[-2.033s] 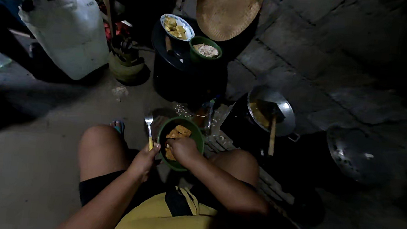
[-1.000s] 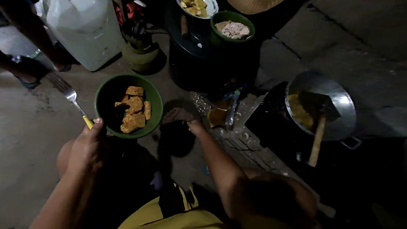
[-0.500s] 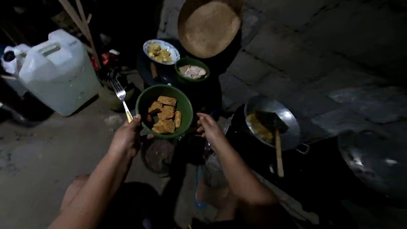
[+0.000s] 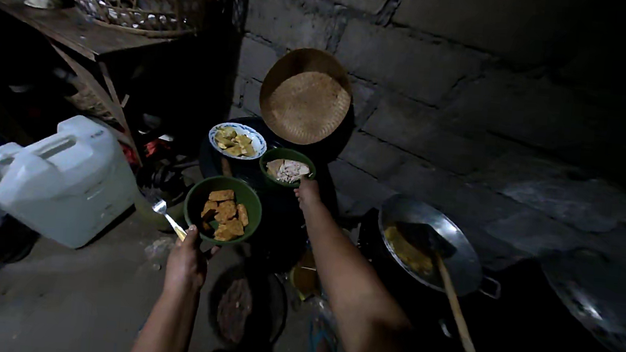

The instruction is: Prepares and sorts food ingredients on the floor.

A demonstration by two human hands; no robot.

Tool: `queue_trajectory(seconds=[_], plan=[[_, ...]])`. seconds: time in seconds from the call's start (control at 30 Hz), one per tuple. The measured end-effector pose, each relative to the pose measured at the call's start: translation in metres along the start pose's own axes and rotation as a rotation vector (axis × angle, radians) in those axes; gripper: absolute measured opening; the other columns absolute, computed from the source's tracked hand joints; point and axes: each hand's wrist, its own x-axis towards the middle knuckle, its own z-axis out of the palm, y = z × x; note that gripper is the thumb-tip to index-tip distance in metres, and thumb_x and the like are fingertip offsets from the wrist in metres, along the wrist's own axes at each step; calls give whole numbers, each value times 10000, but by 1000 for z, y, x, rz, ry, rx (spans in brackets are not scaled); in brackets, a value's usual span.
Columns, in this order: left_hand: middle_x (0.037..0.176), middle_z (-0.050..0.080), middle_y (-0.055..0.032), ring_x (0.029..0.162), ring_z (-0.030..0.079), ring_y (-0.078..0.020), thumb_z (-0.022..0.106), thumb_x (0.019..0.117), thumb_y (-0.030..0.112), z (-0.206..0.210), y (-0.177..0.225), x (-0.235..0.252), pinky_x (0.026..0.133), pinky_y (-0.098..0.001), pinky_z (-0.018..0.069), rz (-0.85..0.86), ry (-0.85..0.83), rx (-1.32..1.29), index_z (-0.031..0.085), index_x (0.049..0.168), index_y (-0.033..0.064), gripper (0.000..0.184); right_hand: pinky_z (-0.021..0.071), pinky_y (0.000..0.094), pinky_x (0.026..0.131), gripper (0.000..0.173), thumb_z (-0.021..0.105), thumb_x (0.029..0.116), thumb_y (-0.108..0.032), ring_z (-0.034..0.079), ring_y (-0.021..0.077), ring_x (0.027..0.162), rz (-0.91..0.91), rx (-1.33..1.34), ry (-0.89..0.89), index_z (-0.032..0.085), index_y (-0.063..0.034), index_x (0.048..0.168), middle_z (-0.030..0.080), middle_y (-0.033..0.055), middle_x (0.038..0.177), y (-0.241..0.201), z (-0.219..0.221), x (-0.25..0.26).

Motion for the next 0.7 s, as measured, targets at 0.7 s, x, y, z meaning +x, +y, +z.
queue_trajectory(seconds=[0.7], plan=[[1261, 591, -169, 1071, 652, -273, 430, 1111, 240, 20, -13, -10, 779, -452, 591, -91, -81, 25, 433, 1427, 37, 375, 532, 381, 773, 575, 446, 1108, -401, 639, 250, 1019, -36, -160, -507, 319, -131, 1599, 540, 191, 1436, 46, -14, -113]])
